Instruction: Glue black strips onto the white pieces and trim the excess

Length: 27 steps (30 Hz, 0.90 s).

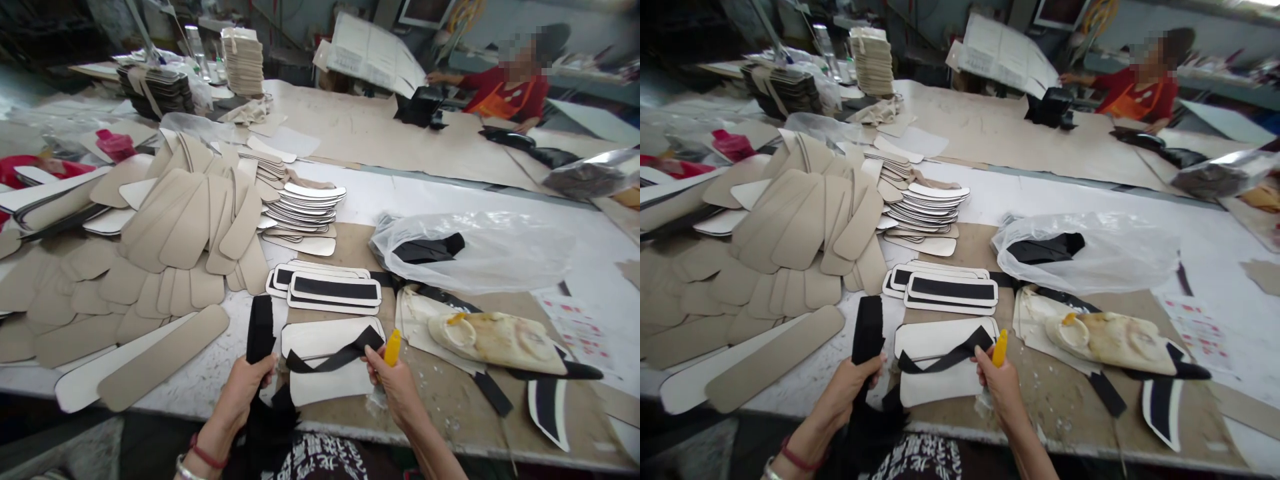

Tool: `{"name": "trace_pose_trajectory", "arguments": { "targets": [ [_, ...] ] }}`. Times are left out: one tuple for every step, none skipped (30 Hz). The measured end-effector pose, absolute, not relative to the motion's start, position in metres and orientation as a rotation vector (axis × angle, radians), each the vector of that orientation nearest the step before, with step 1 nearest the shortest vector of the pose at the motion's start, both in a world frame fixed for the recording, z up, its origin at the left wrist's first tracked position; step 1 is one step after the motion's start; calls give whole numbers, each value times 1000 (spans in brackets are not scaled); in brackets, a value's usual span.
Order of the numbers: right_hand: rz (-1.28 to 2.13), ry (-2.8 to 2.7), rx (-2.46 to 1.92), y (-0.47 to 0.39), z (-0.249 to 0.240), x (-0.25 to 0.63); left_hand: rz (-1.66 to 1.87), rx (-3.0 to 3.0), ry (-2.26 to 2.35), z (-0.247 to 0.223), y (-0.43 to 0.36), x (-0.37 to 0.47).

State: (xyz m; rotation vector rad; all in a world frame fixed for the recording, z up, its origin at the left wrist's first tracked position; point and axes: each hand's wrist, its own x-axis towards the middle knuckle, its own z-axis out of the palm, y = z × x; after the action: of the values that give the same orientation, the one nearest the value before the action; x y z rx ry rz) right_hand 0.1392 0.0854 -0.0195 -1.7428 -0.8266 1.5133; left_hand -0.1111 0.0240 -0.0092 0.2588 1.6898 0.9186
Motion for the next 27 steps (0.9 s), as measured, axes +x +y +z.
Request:
{"name": "trace_pose_trajectory", "arguments": {
  "targets": [
    [1515, -855, -1740, 87, -15, 140, 926, 262, 1712, -6, 27, -108],
    [1517, -900, -1740, 89, -9, 141, 932, 261, 1723, -2, 29, -105],
    [1526, -973, -1741, 91, -2, 141, 933, 261, 1721, 5, 30, -102],
    [1535, -1079, -1731, 93, 8, 140, 929, 266, 1698, 13, 32, -100],
    [1537, -1220, -1696, 95, 17, 138, 924, 275, 1655, 23, 34, -98],
    [1532, -1391, -1621, 97, 27, 136, 911, 296, 1599, 34, 37, -96],
    [1511, -1569, -1506, 99, 37, 132, 907, 321, 1527, 45, 41, -94],
    [1482, -1739, -1361, 101, 46, 128, 908, 341, 1456, 56, 46, -93],
    [1444, -1883, -1206, 103, 54, 124, 889, 367, 1387, 66, 52, -92],
    [1400, -1996, -1072, 105, 60, 119, 865, 401, 1330, 74, 57, -91],
    [1363, -2081, -972, 107, 66, 114, 830, 437, 1280, 80, 62, -90],
    [1326, -2135, -913, 109, 70, 109, 787, 471, 1243, 84, 66, -89],
    [1294, -2163, -884, 110, 74, 105, 740, 503, 1216, 85, 68, -89],
    [1265, -2167, -876, 111, 76, 101, 690, 529, 1205, 84, 69, -88],
    [1240, -2150, -879, 112, 78, 98, 644, 547, 1213, 81, 67, -87],
    [1222, -2116, -890, 112, 79, 96, 606, 555, 1236, 76, 65, -86],
    [1212, -2070, -914, 112, 79, 94, 576, 554, 1264, 71, 60, -85],
    [1204, -2015, -957, 112, 78, 93, 560, 544, 1291, 65, 55, -85],
    [1206, -1957, -1019, 111, 77, 92, 555, 521, 1308, 59, 49, -84],
    [1214, -1891, -1099, 110, 75, 92, 556, 495, 1316, 53, 43, -84],
    [1233, -1818, -1189, 109, 72, 92, 557, 469, 1316, 47, 37, -84],
    [1255, -1737, -1284, 107, 69, 93, 557, 440, 1318, 42, 31, -84],
    [1281, -1652, -1373, 106, 65, 93, 560, 405, 1325, 37, 26, -85],
    [1311, -1566, -1452, 104, 62, 94, 564, 362, 1333, 32, 21, -85],
    [1344, -1486, -1515, 102, 58, 94, 574, 314, 1339, 28, 16, -85],
    [1372, -1418, -1556, 101, 54, 95, 592, 268, 1337, 23, 11, -85],
    [1400, -1370, -1579, 99, 51, 95, 611, 230, 1329, 19, 7, -85]
  ]
}}
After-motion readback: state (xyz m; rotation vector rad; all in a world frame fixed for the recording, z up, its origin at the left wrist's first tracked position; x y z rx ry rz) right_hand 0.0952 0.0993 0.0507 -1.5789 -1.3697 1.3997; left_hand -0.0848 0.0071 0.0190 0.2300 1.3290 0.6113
